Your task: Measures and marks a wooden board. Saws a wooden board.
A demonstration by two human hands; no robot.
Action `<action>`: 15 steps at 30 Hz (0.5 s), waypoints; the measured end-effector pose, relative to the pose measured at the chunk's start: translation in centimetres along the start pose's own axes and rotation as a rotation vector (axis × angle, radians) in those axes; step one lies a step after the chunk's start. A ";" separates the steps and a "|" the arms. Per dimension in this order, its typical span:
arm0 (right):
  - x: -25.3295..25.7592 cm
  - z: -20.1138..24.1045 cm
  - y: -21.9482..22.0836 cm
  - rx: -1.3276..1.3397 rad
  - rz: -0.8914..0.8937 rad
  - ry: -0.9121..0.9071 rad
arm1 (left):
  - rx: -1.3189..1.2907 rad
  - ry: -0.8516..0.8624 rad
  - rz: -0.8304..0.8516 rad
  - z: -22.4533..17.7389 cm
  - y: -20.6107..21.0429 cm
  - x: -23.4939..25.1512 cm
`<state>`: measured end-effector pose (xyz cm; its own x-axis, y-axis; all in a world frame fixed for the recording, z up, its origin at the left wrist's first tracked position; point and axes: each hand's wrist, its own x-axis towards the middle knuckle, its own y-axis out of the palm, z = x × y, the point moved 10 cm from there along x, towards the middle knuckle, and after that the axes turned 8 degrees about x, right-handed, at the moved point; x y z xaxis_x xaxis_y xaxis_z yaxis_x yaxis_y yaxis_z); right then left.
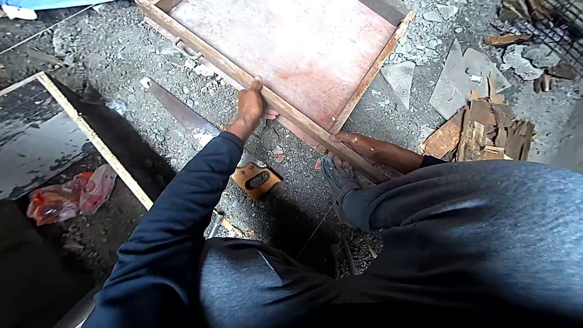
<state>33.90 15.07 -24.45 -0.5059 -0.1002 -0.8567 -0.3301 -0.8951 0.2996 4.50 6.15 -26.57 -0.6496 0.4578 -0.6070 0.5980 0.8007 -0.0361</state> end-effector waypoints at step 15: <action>0.7 0.0 -0.6 -0.109 -0.126 -0.012 | 0.073 -0.033 -0.024 0.6 0.1 -0.6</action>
<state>33.76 15.51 -25.19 -0.4759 0.0204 -0.8793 -0.3032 -0.9422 0.1423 5.24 5.76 -26.67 -0.6487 0.4249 -0.6314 0.6161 0.7803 -0.1078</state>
